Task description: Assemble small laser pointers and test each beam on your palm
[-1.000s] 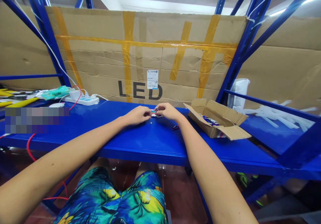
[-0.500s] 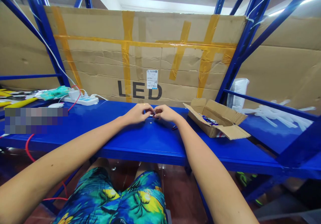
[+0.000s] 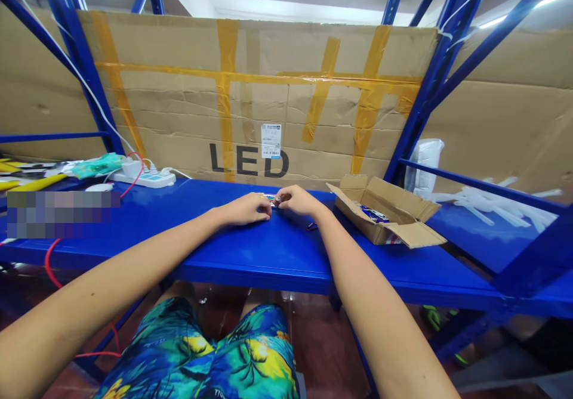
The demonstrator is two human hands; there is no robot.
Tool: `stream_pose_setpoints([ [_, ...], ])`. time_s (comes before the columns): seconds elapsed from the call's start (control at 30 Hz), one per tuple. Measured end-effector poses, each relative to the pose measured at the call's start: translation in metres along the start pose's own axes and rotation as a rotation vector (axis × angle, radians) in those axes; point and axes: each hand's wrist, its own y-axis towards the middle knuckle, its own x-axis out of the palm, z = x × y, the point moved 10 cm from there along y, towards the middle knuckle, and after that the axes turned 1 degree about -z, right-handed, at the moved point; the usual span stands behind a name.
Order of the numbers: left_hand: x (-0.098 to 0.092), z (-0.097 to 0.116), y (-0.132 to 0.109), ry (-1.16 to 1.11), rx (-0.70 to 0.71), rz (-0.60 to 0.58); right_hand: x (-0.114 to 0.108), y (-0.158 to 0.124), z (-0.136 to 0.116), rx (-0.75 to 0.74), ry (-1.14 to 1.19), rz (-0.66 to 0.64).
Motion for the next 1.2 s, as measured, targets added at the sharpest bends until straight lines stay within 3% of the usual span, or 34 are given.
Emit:
stream_pose_setpoints([
  [0.2, -0.037, -0.002, -0.007, -0.095, -0.019, 0.365, 0.005, -0.004, -0.004, 0.014, -0.061, -0.019],
  [0.37, -0.034, 0.008, -0.006, -0.041, 0.054, 0.382, 0.008, -0.004, -0.004, 0.031, 0.004, -0.024],
  [0.67, -0.026, 0.011, -0.004, 0.054, 0.082, 0.319, 0.014, -0.007, -0.013, 0.040, 0.056, -0.053],
  [0.83, -0.034, 0.002, -0.006, 0.040, -0.036, 0.300, 0.010, -0.003, -0.005, 0.031, 0.086, -0.032],
  [0.93, -0.030, -0.015, -0.010, 0.048, -0.143, 0.146, 0.008, -0.002, -0.001, 0.041, 0.056, -0.035],
  [1.03, -0.018, -0.027, -0.014, -0.033, -0.165, -0.031, 0.009, -0.004, -0.002, 0.067, 0.001, -0.042],
  [1.2, -0.007, -0.035, -0.016, -0.121, -0.188, -0.111, 0.015, -0.009, -0.011, 0.077, 0.017, -0.056],
])
